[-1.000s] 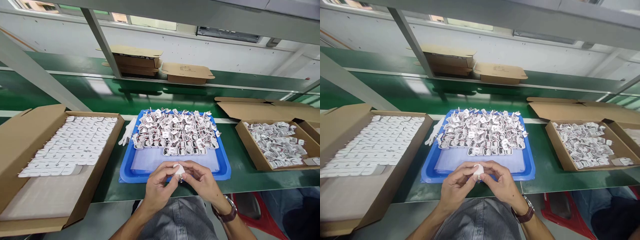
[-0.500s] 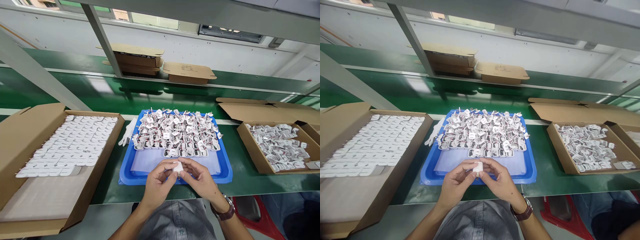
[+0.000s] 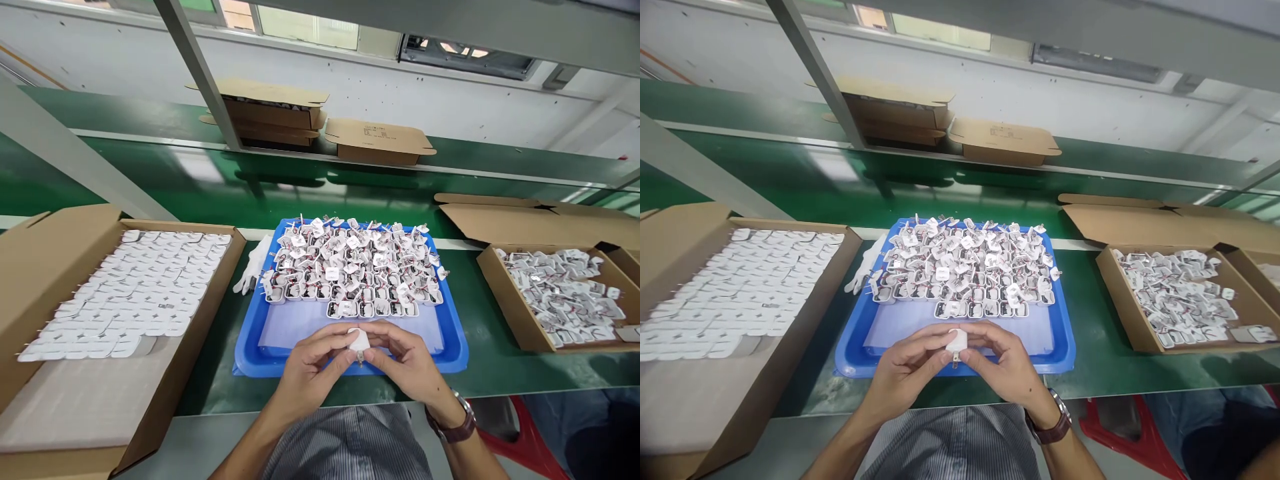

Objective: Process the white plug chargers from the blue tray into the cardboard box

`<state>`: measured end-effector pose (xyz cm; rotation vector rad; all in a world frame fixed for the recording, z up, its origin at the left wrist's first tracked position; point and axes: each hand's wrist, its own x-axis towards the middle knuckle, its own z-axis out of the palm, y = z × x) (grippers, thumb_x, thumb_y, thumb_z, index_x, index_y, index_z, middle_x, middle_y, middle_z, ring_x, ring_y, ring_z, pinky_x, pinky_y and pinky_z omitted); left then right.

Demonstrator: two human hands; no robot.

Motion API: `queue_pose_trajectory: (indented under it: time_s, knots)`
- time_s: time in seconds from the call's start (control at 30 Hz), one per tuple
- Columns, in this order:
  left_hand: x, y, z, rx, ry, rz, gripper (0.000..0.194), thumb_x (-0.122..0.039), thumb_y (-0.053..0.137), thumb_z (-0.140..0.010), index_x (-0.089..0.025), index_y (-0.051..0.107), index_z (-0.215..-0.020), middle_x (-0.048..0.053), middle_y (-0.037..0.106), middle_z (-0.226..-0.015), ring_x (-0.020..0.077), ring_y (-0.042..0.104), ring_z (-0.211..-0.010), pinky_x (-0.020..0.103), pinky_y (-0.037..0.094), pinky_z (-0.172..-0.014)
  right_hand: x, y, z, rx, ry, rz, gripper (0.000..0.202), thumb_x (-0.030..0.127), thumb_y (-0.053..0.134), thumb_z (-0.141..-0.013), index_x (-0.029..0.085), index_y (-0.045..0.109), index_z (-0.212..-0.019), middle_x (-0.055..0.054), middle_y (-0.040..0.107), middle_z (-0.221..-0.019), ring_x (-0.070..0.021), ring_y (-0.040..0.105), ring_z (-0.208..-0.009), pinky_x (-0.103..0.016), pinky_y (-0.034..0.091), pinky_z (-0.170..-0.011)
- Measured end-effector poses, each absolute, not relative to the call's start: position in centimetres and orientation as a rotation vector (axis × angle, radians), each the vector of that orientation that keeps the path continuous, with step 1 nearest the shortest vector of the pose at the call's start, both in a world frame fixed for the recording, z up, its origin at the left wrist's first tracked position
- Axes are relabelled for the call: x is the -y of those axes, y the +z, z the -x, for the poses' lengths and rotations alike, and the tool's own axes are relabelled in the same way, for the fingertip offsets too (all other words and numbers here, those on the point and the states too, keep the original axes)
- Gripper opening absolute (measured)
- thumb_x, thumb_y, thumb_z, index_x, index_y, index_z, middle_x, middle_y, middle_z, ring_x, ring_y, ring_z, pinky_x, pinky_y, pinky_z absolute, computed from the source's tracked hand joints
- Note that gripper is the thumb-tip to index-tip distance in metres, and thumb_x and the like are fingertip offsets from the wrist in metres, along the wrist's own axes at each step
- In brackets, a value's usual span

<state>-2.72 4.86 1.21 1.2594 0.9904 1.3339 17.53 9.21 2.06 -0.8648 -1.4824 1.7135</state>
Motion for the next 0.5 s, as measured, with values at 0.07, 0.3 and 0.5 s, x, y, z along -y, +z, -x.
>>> queue_pose_trajectory:
  time_s: [0.07, 0.3, 0.5]
  knots:
    - [-4.84, 0.97, 2.78, -0.974, 1.351, -1.284, 0.033, -0.015, 0.071, -0.096, -0.035, 0.081, -0.120, 0.009, 0.076, -0.124, 0.0241, 0.076, -0.108, 0.032, 0.066, -0.084, -9.26, 2.00, -17.43, 1.504, 1.680, 0.861, 0.034, 0.024, 0.074, -0.096, 0.036, 0.074, -0.129, -0.002, 0.074, -0.116, -0.0153, 0.076, -0.100, -0.031, 0.063, -0.094]
    - [-4.75, 0.39, 2.31, -0.958, 1.448, -1.271, 0.033, -0.009, 0.071, -0.093, -0.032, 0.081, -0.115, 0.009, 0.075, -0.115, 0.0229, 0.076, -0.104, 0.030, 0.063, -0.078, -9.34, 1.53, -16.96, 1.500, 1.696, 0.828, 0.034, 0.021, 0.074, -0.096, 0.032, 0.075, -0.127, -0.004, 0.071, -0.111, -0.0160, 0.076, -0.095, -0.032, 0.065, -0.088]
    - [-5.14, 0.45, 2.01, -1.055, 1.450, -1.228, 0.026, -0.010, 0.072, -0.092, -0.027, 0.082, -0.109, 0.009, 0.075, -0.110, 0.0211, 0.076, -0.099, 0.030, 0.063, -0.082, -9.24, 1.35, -16.86, 1.524, 1.700, 0.784, 0.041, 0.019, 0.069, -0.099, 0.036, 0.068, -0.136, -0.005, 0.071, -0.123, -0.0174, 0.076, -0.105, -0.035, 0.064, -0.096]
